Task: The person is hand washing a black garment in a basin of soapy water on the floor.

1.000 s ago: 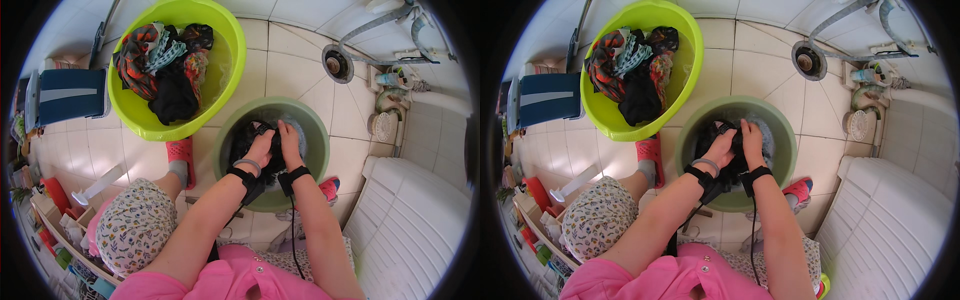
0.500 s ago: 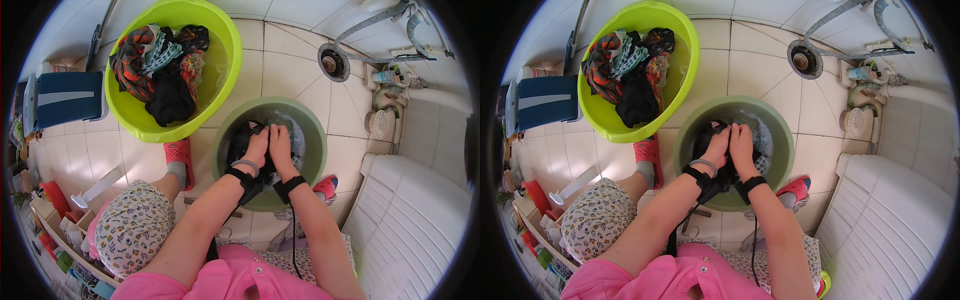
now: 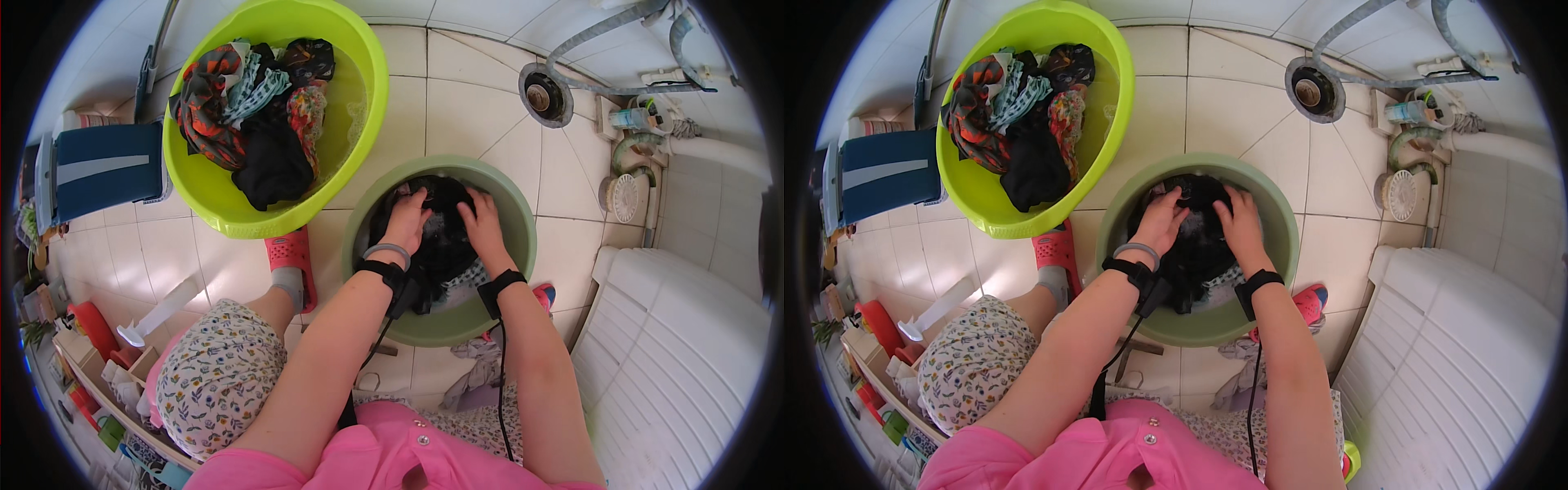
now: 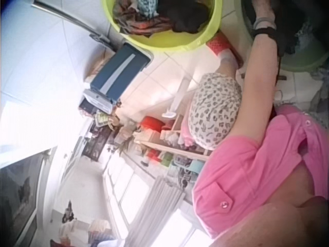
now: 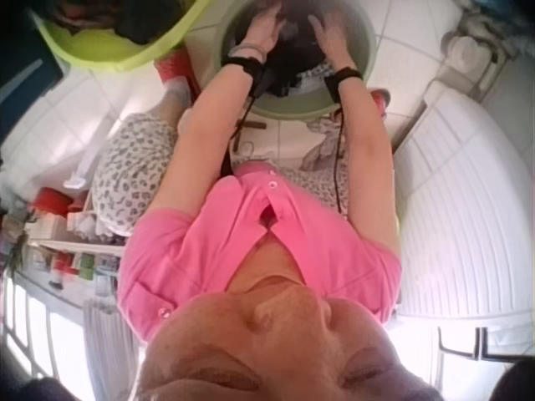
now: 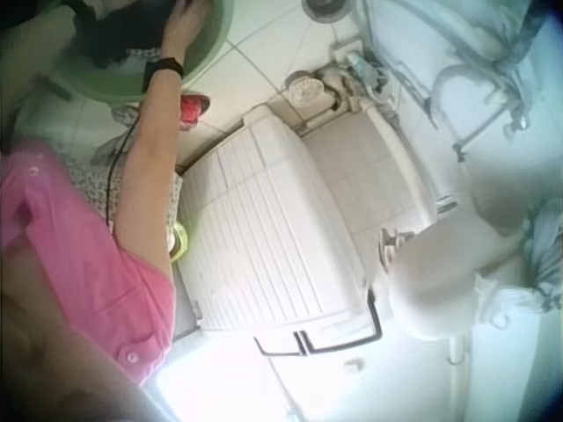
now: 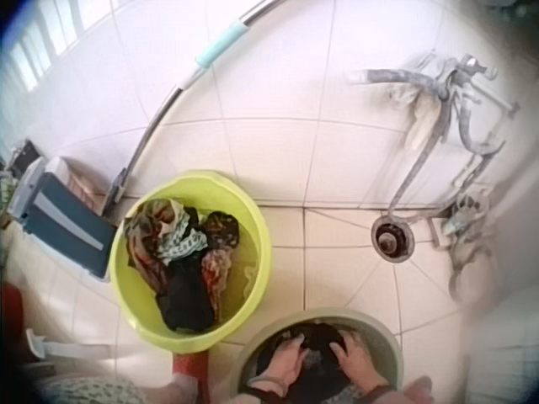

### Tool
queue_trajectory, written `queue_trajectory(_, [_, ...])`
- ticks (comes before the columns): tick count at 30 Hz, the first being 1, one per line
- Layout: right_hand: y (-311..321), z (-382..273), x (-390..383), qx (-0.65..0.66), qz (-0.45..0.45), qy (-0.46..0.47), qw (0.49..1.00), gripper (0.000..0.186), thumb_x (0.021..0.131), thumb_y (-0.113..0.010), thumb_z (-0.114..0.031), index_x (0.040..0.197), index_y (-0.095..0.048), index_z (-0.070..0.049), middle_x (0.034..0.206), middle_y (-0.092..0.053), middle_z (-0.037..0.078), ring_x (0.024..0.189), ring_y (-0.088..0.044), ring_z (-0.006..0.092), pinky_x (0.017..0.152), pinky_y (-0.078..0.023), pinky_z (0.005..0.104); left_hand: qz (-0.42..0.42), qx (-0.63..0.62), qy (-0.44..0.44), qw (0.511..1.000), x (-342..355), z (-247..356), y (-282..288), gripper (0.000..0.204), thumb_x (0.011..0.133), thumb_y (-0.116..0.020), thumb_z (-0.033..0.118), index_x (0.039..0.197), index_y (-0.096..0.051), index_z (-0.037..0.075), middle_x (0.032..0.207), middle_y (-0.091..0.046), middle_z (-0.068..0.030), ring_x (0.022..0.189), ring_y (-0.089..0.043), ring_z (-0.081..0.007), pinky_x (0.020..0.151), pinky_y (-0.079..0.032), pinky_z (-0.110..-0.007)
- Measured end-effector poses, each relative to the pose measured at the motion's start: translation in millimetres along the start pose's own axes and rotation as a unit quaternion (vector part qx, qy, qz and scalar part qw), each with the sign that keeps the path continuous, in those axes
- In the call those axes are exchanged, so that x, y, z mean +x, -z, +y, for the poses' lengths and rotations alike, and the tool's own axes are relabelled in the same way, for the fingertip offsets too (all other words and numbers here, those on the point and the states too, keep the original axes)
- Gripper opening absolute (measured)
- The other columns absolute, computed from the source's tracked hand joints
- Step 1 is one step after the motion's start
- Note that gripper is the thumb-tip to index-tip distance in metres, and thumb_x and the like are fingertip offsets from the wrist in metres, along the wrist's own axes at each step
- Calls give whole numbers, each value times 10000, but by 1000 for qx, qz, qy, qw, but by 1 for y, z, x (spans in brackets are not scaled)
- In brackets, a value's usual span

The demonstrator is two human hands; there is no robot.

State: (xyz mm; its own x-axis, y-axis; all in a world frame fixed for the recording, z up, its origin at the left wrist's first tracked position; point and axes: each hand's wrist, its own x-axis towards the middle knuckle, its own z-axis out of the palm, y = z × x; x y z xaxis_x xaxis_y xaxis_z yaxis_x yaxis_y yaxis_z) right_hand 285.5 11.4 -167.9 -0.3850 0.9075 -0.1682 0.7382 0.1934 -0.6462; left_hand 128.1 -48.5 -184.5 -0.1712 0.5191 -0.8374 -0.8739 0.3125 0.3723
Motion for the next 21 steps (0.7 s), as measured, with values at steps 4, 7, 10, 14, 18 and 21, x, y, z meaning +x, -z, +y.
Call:
queue_trajectory(4, [-1, 12, -11, -50, -168, 55, 983, 576, 790, -681, -123, 1317, -452, -78, 1288, -439, 218, 1203, -390, 419, 978, -381, 478, 16, -4, 20, 1000, 8, -8, 7, 256, 910, -598, 197, 1126, -527, 79, 1054, -574, -48, 957, -519, -194, 983, -393, -377])
queue_trajectory(7, [-15, 27, -3, -37, -125, -37, 991, 581, 762, -666, -78, 1303, -456, -48, 1234, -499, 233, 1135, -473, 418, 961, -410, 444, 10, -6, 22, 1000, 7, -11, 3, 295, 914, -592, 205, 1172, -503, 93, 1086, -568, -45, 974, -518, -208, 979, -395, -375])
queue_trajectory(10, [-19, -1, -3, 81, -25, -68, 994, 467, 784, -611, -61, 1237, -511, -12, 1126, -592, 211, 1044, -575, 335, 926, -442, 380, 45, 5, 55, 997, 3, -12, -2, 301, 923, -587, 259, 1161, -519, 88, 1082, -580, -55, 983, -531, -219, 966, -414, -374])
queue_trajectory(14, [5, -69, -28, 326, -116, -125, 930, 234, 837, -634, -111, 1050, -604, -19, 947, -622, 42, 880, -564, 123, 807, -454, 263, -65, -140, 156, 976, -13, 6, -7, 375, 906, -600, 389, 1126, -547, 90, 1017, -610, -70, 905, -586, -223, 755, -505, -364])
queue_trajectory(18, [-1, -99, -37, 289, -98, -137, 943, 195, 842, -636, -156, 964, -615, -6, 884, -638, 66, 810, -579, 150, 736, -462, 289, -35, -22, 157, 987, -21, 10, -5, 405, 911, -556, 440, 1127, -551, 97, 1037, -607, -88, 889, -595, -215, 763, -520, -402])
queue_trajectory(21, [-13, -60, -7, 183, 94, -217, 954, 390, 837, -606, -318, 969, -615, 49, 854, -651, 221, 774, -625, 340, 734, -481, 389, -75, -53, 130, 987, -34, -15, -22, 257, 942, -479, 270, 1107, -550, 87, 1078, -602, -83, 966, -573, -234, 835, -488, -413])
